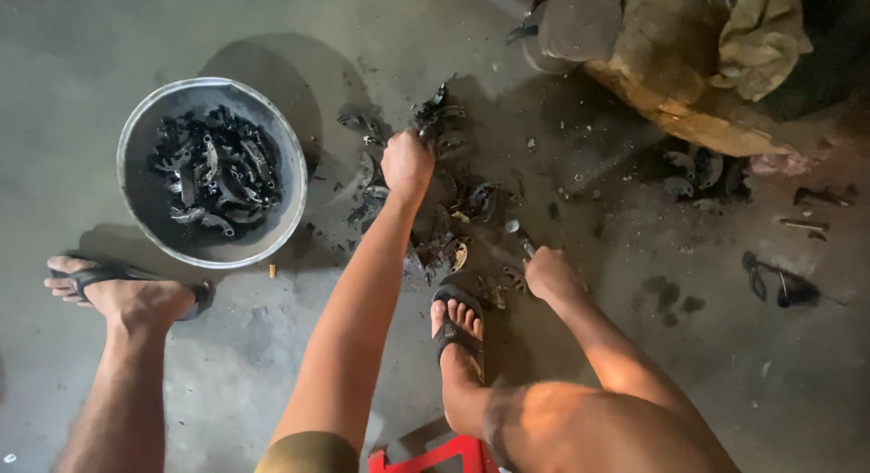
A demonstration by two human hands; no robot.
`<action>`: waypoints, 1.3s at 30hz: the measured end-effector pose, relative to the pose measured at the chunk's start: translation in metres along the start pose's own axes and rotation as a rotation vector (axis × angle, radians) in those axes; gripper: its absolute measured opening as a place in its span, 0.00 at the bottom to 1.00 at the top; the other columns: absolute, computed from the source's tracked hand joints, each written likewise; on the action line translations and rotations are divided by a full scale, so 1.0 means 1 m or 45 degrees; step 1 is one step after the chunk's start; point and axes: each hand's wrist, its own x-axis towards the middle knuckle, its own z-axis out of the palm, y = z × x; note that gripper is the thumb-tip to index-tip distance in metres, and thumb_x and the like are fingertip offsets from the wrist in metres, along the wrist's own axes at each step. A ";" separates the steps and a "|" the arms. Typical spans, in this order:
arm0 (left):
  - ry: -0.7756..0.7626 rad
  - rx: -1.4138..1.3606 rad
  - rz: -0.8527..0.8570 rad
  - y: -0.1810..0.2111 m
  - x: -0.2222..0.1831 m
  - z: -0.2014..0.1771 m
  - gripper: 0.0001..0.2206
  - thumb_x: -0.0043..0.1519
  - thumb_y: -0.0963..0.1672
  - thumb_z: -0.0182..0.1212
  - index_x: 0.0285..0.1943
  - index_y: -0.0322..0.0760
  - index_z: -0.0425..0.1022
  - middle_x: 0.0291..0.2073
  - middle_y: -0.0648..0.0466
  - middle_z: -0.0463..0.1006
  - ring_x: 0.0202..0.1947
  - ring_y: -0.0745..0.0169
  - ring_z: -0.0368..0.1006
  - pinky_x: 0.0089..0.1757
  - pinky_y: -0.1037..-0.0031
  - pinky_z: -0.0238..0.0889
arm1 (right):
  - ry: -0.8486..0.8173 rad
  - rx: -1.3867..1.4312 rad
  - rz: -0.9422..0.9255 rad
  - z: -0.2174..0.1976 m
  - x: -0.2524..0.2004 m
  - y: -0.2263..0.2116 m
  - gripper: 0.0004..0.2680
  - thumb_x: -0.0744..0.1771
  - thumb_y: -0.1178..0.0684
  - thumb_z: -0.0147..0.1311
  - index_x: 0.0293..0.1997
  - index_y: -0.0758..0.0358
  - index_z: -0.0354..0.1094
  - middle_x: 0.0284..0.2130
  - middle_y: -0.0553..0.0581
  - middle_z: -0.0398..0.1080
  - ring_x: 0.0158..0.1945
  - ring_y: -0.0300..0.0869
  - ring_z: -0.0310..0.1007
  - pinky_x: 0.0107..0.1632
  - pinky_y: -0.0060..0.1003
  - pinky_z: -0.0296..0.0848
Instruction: Removing old brake shoe linings using a hammer and a punch
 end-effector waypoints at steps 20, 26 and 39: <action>0.477 -1.193 0.307 -0.005 -0.131 -0.060 0.11 0.42 0.42 0.68 0.28 0.38 0.69 0.19 0.51 0.68 0.23 0.66 0.63 0.29 0.77 0.58 | 0.000 0.101 -0.054 -0.008 -0.021 -0.001 0.14 0.63 0.53 0.43 0.42 0.80 0.63 0.38 0.77 0.66 0.42 0.62 0.69 0.38 0.55 0.71; 0.467 -1.532 0.318 0.007 -0.198 -0.087 0.13 0.42 0.43 0.70 0.31 0.35 0.72 0.22 0.51 0.71 0.21 0.70 0.60 0.25 0.79 0.56 | 0.013 0.043 -0.109 0.007 0.000 0.011 0.17 0.63 0.46 0.43 0.43 0.76 0.64 0.40 0.74 0.66 0.45 0.59 0.68 0.42 0.52 0.69; 0.075 -2.785 -0.093 -0.006 -0.240 -0.056 0.02 0.52 0.38 0.58 0.30 0.35 0.70 0.11 0.56 0.58 0.07 0.79 0.42 0.13 0.87 0.38 | 0.092 -0.101 -0.134 0.008 -0.009 0.007 0.18 0.63 0.46 0.44 0.42 0.79 0.64 0.39 0.77 0.66 0.40 0.61 0.70 0.34 0.50 0.71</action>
